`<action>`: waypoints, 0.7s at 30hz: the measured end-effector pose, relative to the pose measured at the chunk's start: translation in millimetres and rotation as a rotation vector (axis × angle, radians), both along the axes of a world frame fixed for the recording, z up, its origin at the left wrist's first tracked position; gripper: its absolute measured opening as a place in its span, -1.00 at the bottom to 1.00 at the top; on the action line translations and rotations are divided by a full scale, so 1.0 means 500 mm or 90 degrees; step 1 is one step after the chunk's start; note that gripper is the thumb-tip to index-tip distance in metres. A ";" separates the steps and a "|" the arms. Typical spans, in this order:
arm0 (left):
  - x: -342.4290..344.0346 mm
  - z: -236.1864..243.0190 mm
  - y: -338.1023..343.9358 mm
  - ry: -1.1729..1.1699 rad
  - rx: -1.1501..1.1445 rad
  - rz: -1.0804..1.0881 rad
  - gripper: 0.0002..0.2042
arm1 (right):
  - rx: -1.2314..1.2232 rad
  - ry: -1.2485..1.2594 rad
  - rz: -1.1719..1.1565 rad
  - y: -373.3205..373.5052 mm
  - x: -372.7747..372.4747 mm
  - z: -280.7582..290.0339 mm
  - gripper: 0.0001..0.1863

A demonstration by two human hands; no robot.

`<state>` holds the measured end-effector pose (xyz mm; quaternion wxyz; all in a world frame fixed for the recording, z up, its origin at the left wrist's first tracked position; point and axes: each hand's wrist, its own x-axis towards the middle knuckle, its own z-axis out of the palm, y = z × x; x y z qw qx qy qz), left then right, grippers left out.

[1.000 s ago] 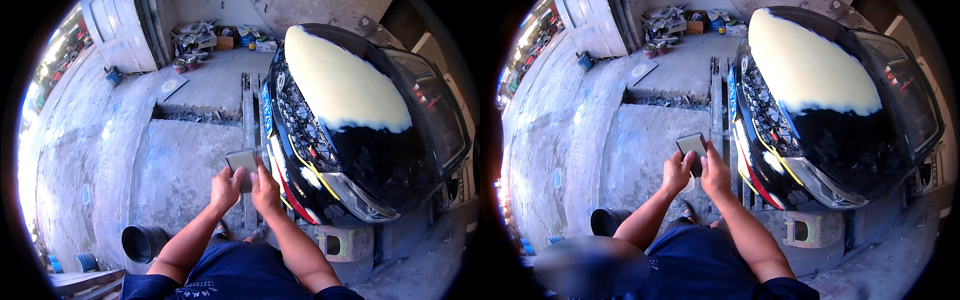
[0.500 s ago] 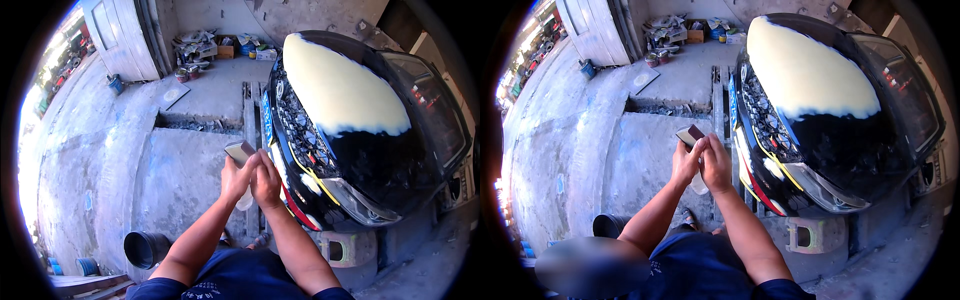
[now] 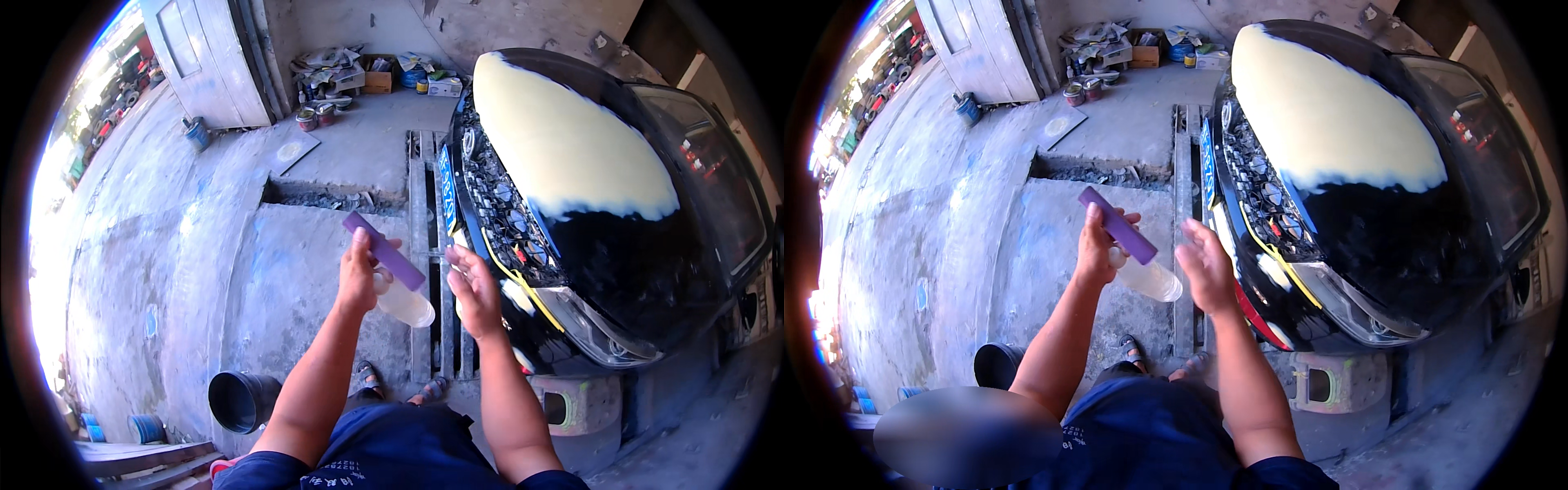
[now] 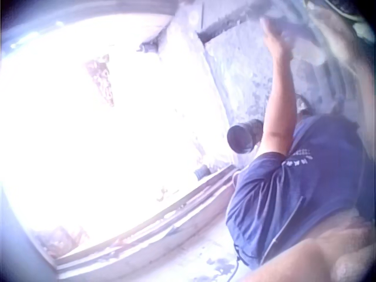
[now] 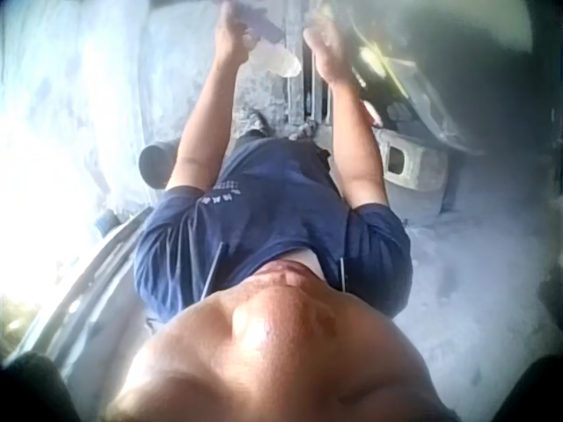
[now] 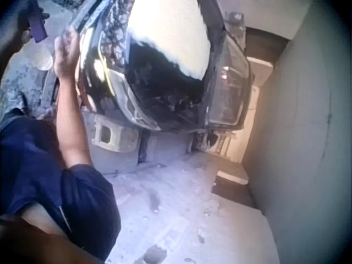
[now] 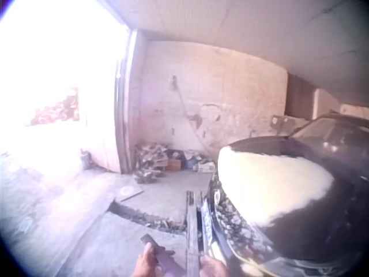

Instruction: The person sands the front hood of a car using a purple sanding block and a water bottle. They repeatedly wet the surface and sand different sections of the hood, which is partially covered with masking tape.

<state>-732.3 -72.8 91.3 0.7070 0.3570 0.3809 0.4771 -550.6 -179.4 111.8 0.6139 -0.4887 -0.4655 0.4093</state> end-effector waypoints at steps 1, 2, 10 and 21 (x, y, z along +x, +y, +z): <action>-0.010 -0.006 0.004 -0.051 -0.004 0.021 -0.28 | -0.039 0.007 0.061 -0.009 0.017 -0.022 -0.25; -0.014 0.003 0.007 -0.094 -0.043 0.018 -0.22 | -0.050 -0.148 0.078 -0.018 0.024 -0.053 -0.19; -0.076 0.027 0.020 -0.245 -0.015 -0.045 -0.20 | -0.053 -0.477 0.086 -0.003 -0.110 -0.131 0.02; -0.236 -0.052 0.092 -0.407 -0.033 -0.034 -0.14 | -0.254 0.028 0.198 -0.047 -0.112 -0.140 -0.16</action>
